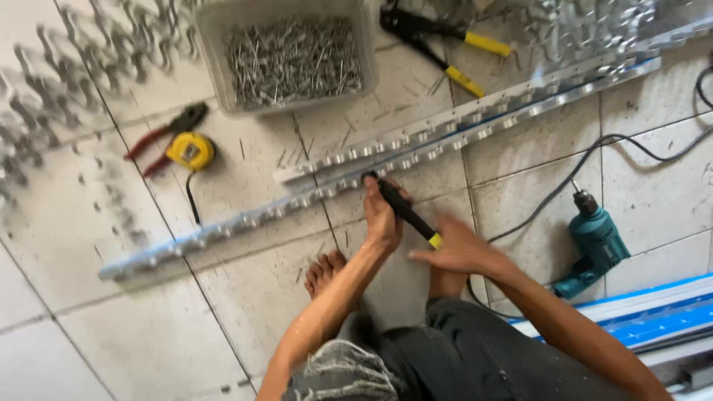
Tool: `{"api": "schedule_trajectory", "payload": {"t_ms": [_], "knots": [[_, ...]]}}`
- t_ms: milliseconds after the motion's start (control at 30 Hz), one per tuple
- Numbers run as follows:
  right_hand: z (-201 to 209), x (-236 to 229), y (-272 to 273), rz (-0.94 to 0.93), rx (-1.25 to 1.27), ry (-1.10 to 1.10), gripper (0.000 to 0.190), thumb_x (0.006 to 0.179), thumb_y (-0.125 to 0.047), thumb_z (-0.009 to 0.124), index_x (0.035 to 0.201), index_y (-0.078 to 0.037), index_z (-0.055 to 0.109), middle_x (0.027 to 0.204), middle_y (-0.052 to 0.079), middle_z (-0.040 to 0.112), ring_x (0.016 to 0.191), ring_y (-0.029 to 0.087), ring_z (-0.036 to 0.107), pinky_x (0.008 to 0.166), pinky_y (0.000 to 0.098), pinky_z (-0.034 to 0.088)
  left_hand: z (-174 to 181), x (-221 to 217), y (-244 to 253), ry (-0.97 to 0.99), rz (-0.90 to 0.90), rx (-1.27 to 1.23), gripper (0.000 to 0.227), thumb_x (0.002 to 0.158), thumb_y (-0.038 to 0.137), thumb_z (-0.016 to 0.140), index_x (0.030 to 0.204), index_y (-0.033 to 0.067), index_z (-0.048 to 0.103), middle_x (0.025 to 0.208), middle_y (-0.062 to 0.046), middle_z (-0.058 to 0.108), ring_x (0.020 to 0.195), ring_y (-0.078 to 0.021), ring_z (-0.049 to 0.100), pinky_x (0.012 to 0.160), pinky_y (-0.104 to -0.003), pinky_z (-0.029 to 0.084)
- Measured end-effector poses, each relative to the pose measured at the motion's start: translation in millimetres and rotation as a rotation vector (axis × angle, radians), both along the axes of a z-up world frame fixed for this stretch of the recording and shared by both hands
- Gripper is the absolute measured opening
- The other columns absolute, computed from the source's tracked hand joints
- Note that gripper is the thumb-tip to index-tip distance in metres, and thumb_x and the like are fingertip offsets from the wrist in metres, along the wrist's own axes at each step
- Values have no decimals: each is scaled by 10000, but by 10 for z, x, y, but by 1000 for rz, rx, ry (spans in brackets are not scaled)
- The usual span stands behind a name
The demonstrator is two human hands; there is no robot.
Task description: The person sits on a tiled floor and uses a hammer to drive nails into a long metal frame. They repeatedly pick up nails from a nearby container and secure them into the frame's pre-drilled holes.
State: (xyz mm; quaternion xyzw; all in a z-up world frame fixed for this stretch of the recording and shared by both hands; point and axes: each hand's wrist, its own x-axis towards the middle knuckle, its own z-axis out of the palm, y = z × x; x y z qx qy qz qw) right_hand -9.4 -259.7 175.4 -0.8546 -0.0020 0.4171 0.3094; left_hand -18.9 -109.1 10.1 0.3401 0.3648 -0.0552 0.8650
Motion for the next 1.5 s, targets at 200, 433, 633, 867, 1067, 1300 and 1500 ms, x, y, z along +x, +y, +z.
{"api": "schedule_trajectory", "payload": {"t_ms": [200, 433, 633, 867, 1067, 1300, 1500], "knots": [[-1312, -467, -105, 77, -194, -154, 509, 980, -571, 872, 975, -63, 839, 847, 252, 856, 870, 511, 896, 729, 583, 698, 163, 43, 125, 27, 4, -114, 769, 1294, 852, 490, 999, 187, 738, 803, -74, 796, 772, -237, 840, 802, -436, 717], [-179, 129, -98, 106, -164, 115, 468, 966, -495, 853, 955, -28, 890, 808, 237, 895, 716, 421, 867, 651, 537, 685, 170, 75, 101, 25, -14, -98, 784, 1285, 885, 465, 1049, 183, 719, 803, -96, 797, 778, -242, 846, 789, -426, 717], [-495, -179, -65, -11, -69, 111, 862, 973, -478, 923, 1631, -22, 604, 1554, 387, 611, 1449, 642, 648, 1154, 751, 572, 101, 94, -20, 115, 73, -96, 754, 1283, 847, 560, 1007, 170, 747, 744, -111, 797, 702, -244, 840, 730, -394, 713], [-1198, -657, -118, 38, -123, -343, 384, 1043, -436, 904, 842, -136, 774, 722, 190, 788, 727, 454, 851, 658, 516, 642, 78, -17, -67, 88, 32, -68, 788, 1318, 814, 573, 956, 146, 782, 764, -160, 824, 721, -290, 856, 747, -422, 727], [530, 313, 96, 23, -63, 185, 596, 986, -521, 989, 764, -1, 800, 705, 218, 871, 668, 368, 813, 685, 498, 621, 151, -37, -19, 64, -33, -38, 780, 1332, 822, 526, 1078, 120, 756, 825, -178, 835, 802, -321, 866, 796, -469, 734], [-949, -519, -112, -147, -178, 39, 420, 995, -505, 927, 975, -93, 850, 875, 193, 872, 902, 439, 879, 833, 543, 642, 59, -5, -110, 152, 47, -142, 790, 1345, 816, 482, 1043, 135, 744, 795, -134, 820, 769, -299, 838, 828, -459, 726], [-1432, -762, -214, -130, -147, -259, 399, 941, -412, 938, 747, -132, 731, 682, 158, 768, 722, 425, 833, 747, 522, 647, 174, -7, -98, 110, 26, -106, 765, 1350, 796, 517, 1088, 115, 747, 784, -142, 840, 753, -255, 852, 768, -389, 721]]}}
